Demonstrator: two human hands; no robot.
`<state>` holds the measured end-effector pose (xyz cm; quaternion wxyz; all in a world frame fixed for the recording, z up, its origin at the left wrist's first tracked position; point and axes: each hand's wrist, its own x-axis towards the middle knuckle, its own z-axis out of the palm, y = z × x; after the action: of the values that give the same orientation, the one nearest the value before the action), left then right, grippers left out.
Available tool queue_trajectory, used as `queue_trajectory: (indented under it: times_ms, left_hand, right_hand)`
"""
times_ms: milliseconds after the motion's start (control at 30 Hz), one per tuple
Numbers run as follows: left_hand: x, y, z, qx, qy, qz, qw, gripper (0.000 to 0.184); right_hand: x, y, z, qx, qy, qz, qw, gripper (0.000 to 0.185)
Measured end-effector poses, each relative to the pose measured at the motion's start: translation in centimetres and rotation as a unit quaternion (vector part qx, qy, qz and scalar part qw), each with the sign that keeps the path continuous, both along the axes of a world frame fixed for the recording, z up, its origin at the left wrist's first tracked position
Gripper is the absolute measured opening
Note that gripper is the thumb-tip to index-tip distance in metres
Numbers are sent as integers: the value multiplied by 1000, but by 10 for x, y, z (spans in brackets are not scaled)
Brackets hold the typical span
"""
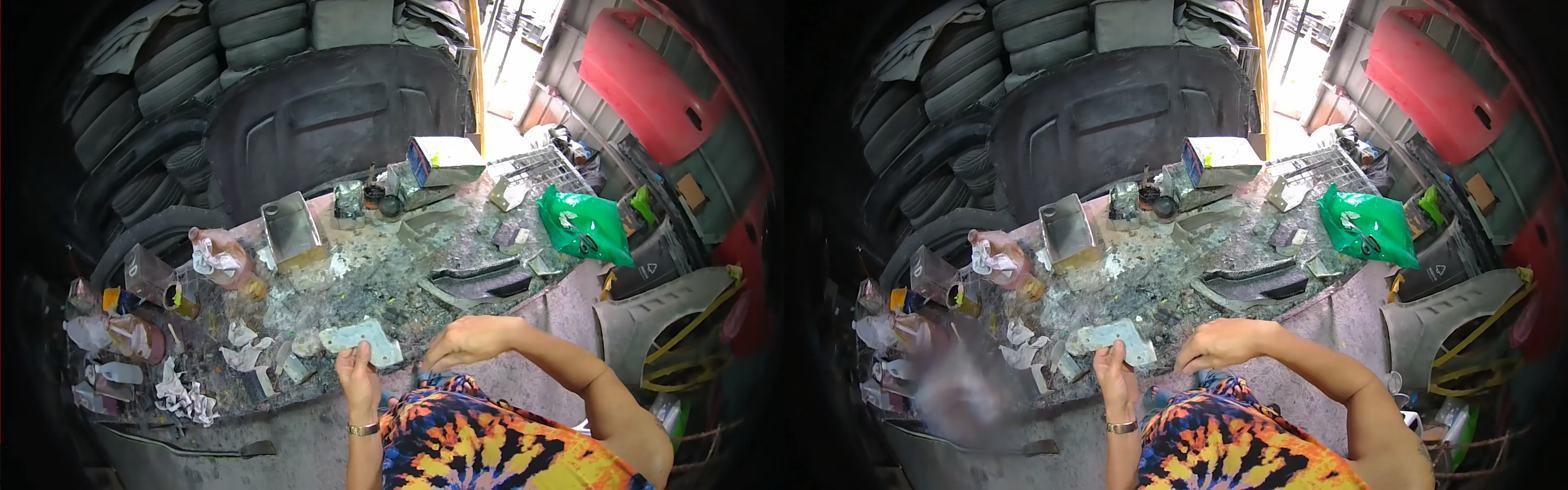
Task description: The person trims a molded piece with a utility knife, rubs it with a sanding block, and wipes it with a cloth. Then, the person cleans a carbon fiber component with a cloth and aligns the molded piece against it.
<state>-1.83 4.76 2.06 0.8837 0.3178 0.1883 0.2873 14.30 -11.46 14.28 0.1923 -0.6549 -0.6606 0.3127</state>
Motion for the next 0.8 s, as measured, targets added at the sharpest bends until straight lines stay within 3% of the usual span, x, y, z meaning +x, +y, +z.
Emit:
queue_trajectory:
  times_ms: [33, 100, 167, 267, 400, 500, 533, 567, 633, 800]
  left_hand:
    - [1, 2, -3, -1, -6, 17, 1000, 13]
    - [1, 7, 1, -18, -8, 49, 999, 13]
    - [0, 7, 8, -32, -7, 76, 997, 14]
    - [-4, 5, 14, -42, 7, 67, 997, 12]
    - [-2, -5, 19, -35, 26, 88, 995, 11]
    - [4, -10, 19, -45, 19, 119, 992, 12]
    - [4, -9, 12, -42, 15, 127, 991, 14]
    - [5, -10, 9, -35, 20, 132, 990, 14]
    - [8, -14, 5, -64, -4, 141, 988, 14]
    - [7, -22, 6, -100, -23, 84, 991, 17]
  right_hand:
    - [7, -5, -8, -23, 58, 7, 998, 25]
    - [29, -9, -41, -68, -21, -152, 986, 24]
    - [47, -8, -105, -109, -53, -186, 975, 24]
    - [49, -7, -205, -126, -73, -149, 978, 24]
    - [48, 1, -277, -56, -163, -106, 979, 22]
    - [52, 11, -263, -4, -231, -93, 969, 23]
    - [51, 17, -262, 71, -202, -147, 966, 25]
    - [52, 25, -260, 77, -195, -143, 967, 25]
    - [58, 47, -255, 99, -227, -264, 932, 28]
    - [54, 77, -280, -62, -260, -238, 934, 42]
